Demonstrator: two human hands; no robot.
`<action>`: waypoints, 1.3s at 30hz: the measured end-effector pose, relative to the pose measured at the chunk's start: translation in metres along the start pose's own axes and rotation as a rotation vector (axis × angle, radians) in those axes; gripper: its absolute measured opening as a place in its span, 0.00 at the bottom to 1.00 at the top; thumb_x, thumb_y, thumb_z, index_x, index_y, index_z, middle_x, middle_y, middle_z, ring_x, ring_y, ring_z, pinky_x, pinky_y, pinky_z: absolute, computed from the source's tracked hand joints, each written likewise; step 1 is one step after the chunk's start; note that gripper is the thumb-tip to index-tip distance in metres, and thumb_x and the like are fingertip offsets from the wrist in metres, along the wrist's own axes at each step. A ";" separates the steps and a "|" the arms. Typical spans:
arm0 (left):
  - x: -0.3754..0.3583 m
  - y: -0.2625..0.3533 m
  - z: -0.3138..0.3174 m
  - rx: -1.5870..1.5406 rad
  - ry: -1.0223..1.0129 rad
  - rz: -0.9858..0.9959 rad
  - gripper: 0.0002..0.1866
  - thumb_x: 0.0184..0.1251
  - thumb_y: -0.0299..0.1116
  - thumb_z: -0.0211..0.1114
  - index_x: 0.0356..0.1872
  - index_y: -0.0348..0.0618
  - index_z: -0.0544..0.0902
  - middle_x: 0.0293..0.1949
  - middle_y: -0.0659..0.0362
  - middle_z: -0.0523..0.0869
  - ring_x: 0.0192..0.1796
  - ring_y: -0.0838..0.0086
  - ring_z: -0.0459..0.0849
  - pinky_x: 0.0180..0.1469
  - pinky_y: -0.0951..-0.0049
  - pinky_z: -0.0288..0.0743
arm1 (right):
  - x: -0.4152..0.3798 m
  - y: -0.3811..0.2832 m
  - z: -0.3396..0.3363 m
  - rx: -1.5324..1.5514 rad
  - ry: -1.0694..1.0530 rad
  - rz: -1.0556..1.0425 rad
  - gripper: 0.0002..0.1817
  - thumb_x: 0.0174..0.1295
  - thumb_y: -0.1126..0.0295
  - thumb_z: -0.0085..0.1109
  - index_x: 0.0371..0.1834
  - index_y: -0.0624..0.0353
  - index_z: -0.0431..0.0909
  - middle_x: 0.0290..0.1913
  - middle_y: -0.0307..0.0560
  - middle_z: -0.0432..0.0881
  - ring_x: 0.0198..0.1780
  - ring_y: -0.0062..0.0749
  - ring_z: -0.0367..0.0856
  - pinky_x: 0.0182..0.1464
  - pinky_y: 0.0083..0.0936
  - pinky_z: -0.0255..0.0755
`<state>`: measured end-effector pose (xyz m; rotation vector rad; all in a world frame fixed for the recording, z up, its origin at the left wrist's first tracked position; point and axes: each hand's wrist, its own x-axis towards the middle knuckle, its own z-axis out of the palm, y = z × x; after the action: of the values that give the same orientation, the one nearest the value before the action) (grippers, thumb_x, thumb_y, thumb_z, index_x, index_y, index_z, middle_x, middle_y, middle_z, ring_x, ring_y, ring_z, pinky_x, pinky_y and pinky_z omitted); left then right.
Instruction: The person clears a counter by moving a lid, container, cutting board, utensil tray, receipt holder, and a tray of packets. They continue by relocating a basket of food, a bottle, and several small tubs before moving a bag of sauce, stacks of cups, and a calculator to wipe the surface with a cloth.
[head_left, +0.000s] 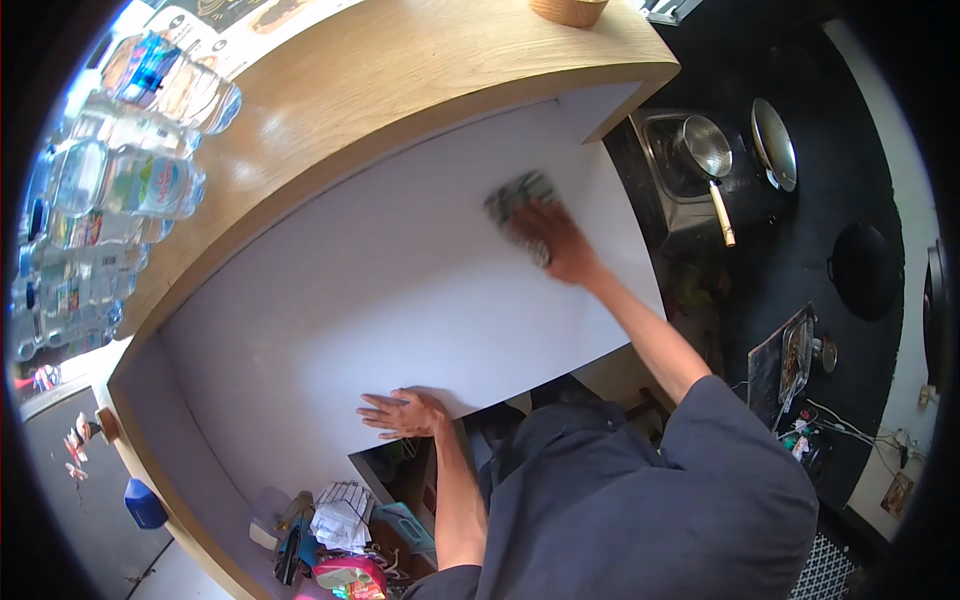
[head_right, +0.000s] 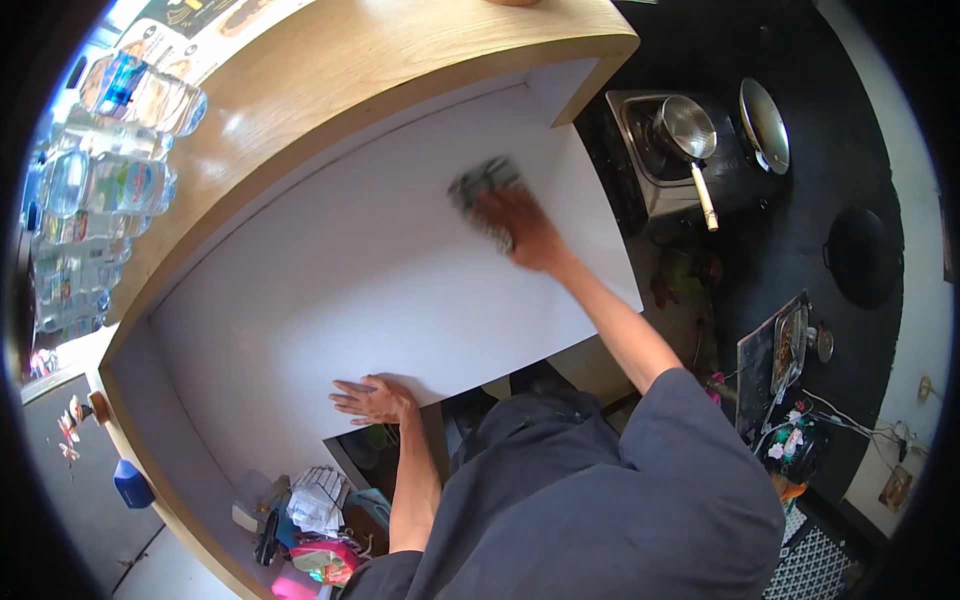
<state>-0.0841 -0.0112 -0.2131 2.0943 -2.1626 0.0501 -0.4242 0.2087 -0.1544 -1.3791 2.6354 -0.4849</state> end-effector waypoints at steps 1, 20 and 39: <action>-0.001 -0.005 0.002 -0.018 0.006 0.016 0.33 0.75 0.49 0.49 0.81 0.63 0.60 0.82 0.57 0.55 0.83 0.58 0.54 0.78 0.38 0.46 | 0.009 0.015 0.001 -0.015 0.075 0.029 0.37 0.64 0.58 0.58 0.80 0.40 0.62 0.83 0.43 0.53 0.83 0.48 0.48 0.81 0.53 0.44; -0.045 -0.102 -0.024 -0.492 -0.093 0.525 0.28 0.85 0.45 0.43 0.79 0.44 0.62 0.82 0.47 0.53 0.84 0.51 0.47 0.81 0.50 0.44 | -0.038 -0.047 0.002 0.076 -0.077 -0.084 0.38 0.64 0.57 0.60 0.80 0.31 0.61 0.83 0.39 0.53 0.84 0.43 0.46 0.83 0.49 0.40; -0.042 -0.104 -0.042 -0.495 -0.050 0.492 0.27 0.75 0.27 0.61 0.74 0.47 0.72 0.78 0.48 0.64 0.79 0.48 0.59 0.77 0.53 0.58 | -0.011 -0.121 0.052 0.117 -0.125 -0.231 0.43 0.65 0.60 0.55 0.84 0.37 0.49 0.85 0.45 0.46 0.85 0.48 0.37 0.84 0.51 0.29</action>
<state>0.0235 0.0317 -0.1834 1.2913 -2.3548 -0.4444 -0.3108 0.1418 -0.1623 -1.6269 2.3233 -0.5497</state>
